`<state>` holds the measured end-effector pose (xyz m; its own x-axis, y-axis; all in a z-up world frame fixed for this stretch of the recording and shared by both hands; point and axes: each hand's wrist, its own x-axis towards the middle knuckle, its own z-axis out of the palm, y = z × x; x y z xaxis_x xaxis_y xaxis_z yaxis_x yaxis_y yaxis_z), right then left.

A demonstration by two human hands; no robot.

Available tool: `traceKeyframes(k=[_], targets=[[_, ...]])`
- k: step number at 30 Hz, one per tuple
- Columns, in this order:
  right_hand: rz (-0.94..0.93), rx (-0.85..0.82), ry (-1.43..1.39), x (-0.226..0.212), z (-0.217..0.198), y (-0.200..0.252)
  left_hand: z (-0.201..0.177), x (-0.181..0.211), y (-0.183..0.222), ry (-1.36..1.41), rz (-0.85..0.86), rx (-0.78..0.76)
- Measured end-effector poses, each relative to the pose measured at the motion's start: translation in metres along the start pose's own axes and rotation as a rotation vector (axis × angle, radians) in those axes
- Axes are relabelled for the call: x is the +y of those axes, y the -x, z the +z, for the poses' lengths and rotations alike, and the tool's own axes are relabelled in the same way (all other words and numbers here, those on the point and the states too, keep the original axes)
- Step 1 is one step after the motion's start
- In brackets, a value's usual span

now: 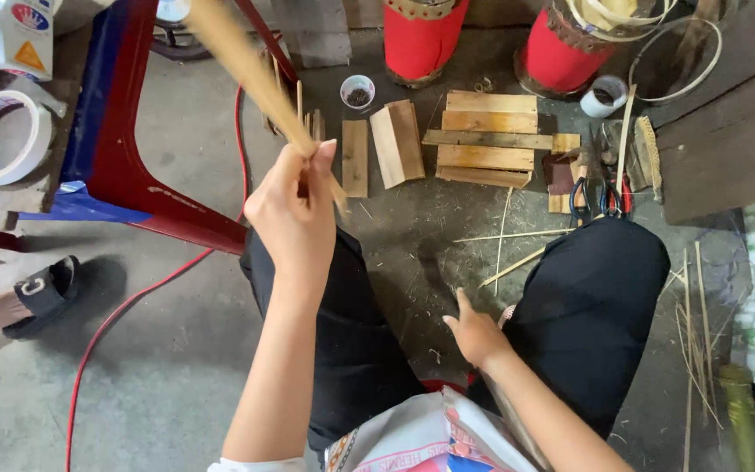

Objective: Shaving thin strips of bamboo using a large curved knife to prepare material for instrument repair or construction.

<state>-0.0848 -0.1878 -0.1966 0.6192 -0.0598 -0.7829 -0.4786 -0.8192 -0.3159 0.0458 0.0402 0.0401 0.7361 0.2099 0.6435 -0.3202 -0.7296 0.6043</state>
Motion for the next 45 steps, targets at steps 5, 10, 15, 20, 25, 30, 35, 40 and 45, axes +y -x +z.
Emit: traceKeyframes(k=[5,10,15,20,25,30,35,40,45], targets=[[0.001,0.016,0.184,-0.01,0.041,-0.042,-0.008,0.008,-0.019,0.05,0.083,0.057],[-0.049,-0.066,0.256,-0.025,0.051,-0.052,-0.011,0.011,-0.034,0.18,-0.014,0.207],[-0.083,-0.141,0.318,-0.024,0.055,-0.053,0.004,0.0,-0.026,0.529,-0.242,0.294],[-0.113,-0.113,0.398,0.002,0.085,-0.095,0.023,-0.017,-0.003,0.69,-0.412,0.256],[-0.119,-0.02,0.613,-0.029,0.058,-0.053,0.034,-0.021,0.007,0.754,-0.473,0.161],[-0.151,0.033,0.133,-0.095,-0.061,0.062,0.051,-0.018,0.015,0.766,-0.49,0.113],[-0.736,1.06,-0.179,-0.079,-0.104,0.081,0.062,-0.009,0.017,0.752,-0.473,0.068],[-0.936,1.202,-0.075,-0.091,-0.147,0.086,0.057,0.011,0.007,0.733,-0.428,0.043],[-1.063,1.069,-0.355,-0.107,-0.152,0.07,0.04,0.028,-0.013,0.76,-0.348,-0.035]])
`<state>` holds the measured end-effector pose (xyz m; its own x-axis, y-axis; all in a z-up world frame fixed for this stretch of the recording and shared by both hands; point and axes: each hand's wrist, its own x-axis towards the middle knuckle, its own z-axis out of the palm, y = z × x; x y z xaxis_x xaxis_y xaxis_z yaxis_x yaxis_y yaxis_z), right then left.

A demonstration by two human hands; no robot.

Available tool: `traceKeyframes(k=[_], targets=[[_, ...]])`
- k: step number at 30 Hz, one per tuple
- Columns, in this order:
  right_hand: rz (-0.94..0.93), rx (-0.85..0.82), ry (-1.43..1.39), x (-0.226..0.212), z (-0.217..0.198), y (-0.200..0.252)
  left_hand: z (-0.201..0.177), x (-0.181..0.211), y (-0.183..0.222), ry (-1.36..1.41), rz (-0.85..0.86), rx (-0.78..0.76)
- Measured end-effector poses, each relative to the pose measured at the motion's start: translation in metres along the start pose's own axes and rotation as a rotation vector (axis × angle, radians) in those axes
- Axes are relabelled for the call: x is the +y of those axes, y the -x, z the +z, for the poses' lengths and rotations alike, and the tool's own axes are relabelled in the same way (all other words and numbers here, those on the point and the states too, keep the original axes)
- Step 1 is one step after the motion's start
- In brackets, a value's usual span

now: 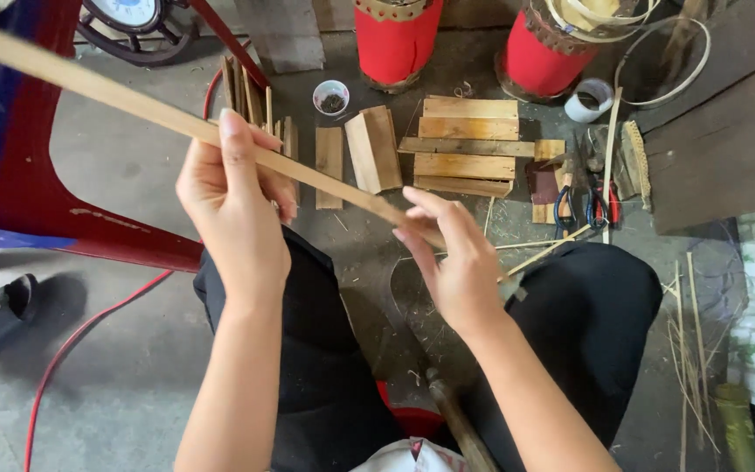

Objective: Shaving thin strips of bamboo using a large curved knife to prepare material for instrument repair or construction.

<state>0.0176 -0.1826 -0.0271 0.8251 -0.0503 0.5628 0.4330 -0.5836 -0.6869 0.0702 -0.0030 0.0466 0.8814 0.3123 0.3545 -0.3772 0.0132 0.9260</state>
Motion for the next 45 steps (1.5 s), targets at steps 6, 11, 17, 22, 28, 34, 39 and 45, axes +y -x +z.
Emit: traceKeyframes(k=[6,11,17,22,28,34,39,45], targets=[[0.26,0.02,-0.315,-0.023,0.007,-0.009,0.009,0.017,0.001,-0.061,0.015,-0.176],[0.405,0.178,-0.534,0.002,0.015,-0.017,0.025,-0.043,0.064,-0.25,-0.156,-0.299],[0.633,0.24,-0.791,0.031,0.003,-0.028,0.042,-0.067,0.131,-0.046,-0.61,-0.474],[0.691,0.099,-0.651,0.036,-0.017,-0.022,0.045,-0.06,0.127,0.074,-0.71,-0.419],[0.491,-0.282,-0.021,0.019,-0.024,0.004,0.04,-0.069,0.128,0.059,-0.631,-0.399],[0.143,-0.345,0.43,0.026,-0.033,0.011,0.041,-0.064,0.136,0.044,-0.639,-0.365],[0.212,-0.338,0.274,0.025,-0.046,0.008,0.04,-0.06,0.145,0.022,-0.627,-0.343],[0.5,0.073,-0.413,0.057,-0.052,0.014,0.034,-0.068,0.154,0.048,-0.688,-0.363]])
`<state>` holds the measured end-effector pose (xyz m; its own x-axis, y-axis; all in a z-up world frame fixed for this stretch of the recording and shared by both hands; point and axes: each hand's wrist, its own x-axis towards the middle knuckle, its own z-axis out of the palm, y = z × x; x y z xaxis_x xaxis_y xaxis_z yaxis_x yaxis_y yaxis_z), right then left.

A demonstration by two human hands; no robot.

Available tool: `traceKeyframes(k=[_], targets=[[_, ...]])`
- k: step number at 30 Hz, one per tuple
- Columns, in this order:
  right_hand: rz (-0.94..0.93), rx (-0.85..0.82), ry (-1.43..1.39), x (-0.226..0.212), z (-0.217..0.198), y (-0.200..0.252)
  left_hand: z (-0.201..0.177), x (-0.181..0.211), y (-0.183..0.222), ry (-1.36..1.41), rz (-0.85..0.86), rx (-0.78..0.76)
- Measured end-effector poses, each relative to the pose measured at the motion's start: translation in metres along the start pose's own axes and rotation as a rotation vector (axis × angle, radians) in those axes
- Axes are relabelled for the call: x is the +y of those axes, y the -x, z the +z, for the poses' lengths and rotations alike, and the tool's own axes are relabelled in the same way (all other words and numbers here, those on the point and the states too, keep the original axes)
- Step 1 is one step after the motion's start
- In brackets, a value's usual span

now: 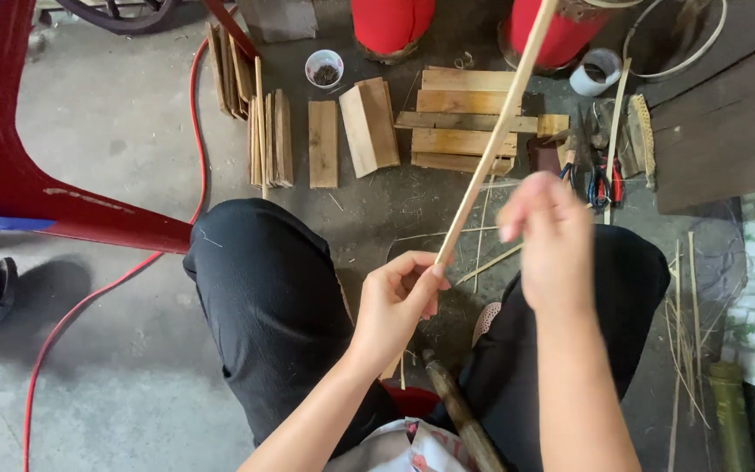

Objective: Shaving thin strips of bamboo using a large curved knife to prepare material for instrument repair or construction.

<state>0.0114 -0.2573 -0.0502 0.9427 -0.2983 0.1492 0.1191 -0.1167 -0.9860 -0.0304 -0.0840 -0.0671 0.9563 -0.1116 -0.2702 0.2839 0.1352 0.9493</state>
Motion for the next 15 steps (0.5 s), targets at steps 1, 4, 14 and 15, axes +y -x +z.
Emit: traceKeyframes(k=[1,4,14,15], targets=[[0.0,-0.002,0.0,0.004,-0.015,-0.004,-0.003,0.005,0.0,0.001,0.0,0.002],[0.063,0.152,-0.501,0.014,-0.06,-0.015,-0.013,0.019,-0.003,0.067,-0.127,-0.09],[0.124,-0.468,0.451,-0.041,0.002,0.065,-0.007,0.041,-0.045,0.195,-0.073,0.122],[0.105,-0.566,0.53,-0.047,0.016,0.076,-0.007,0.041,-0.048,0.224,-0.043,0.092]])
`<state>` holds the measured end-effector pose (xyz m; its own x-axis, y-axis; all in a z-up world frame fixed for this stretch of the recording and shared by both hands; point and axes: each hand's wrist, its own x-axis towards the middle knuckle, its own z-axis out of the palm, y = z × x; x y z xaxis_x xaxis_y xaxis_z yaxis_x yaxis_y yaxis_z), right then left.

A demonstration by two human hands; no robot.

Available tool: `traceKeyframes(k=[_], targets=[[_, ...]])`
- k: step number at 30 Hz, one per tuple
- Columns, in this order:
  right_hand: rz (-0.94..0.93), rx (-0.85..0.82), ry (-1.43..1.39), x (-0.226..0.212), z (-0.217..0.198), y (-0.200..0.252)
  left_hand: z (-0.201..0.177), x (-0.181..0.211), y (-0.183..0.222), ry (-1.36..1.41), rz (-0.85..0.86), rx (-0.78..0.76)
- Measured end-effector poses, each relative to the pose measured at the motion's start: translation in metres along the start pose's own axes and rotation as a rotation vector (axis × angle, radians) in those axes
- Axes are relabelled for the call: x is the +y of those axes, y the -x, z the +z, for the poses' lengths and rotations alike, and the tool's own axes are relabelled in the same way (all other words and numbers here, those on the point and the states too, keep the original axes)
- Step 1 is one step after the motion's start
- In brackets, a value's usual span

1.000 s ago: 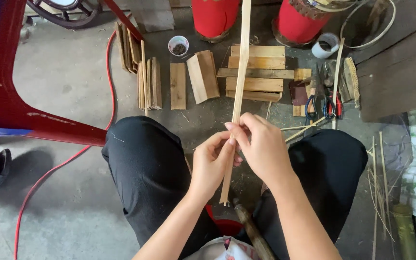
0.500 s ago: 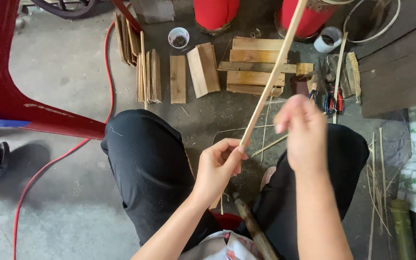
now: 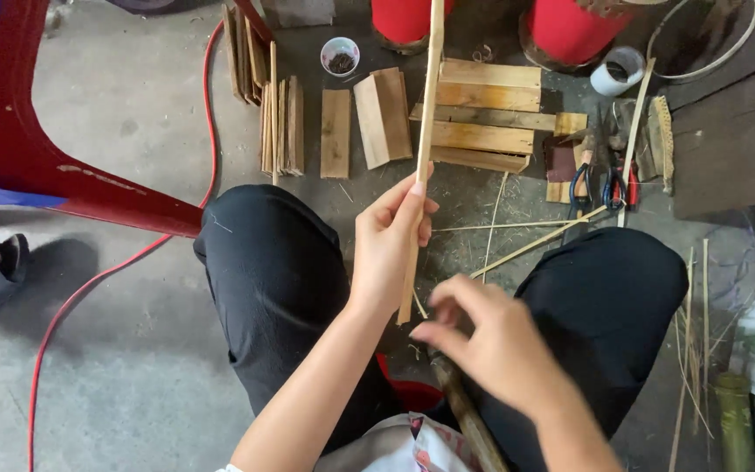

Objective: Shaving thin strips of bamboo using a large curved knife to prepare material for instrument repair or construction.

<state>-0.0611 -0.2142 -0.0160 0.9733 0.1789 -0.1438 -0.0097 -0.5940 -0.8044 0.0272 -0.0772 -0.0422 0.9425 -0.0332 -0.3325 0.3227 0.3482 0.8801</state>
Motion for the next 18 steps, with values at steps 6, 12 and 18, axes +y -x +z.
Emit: traceKeyframes(k=[6,12,18], targets=[[-0.361,0.32,0.099,-0.003,0.018,-0.003,0.004,0.005,0.005,0.05,-0.091,-0.015],[-0.021,0.331,-0.287,0.014,0.013,-0.005,0.002,-0.005,0.019,-0.07,-0.11,-0.027],[0.019,0.828,-0.927,0.075,-0.056,-0.014,-0.017,-0.005,0.042,-0.203,-0.174,-0.025]])
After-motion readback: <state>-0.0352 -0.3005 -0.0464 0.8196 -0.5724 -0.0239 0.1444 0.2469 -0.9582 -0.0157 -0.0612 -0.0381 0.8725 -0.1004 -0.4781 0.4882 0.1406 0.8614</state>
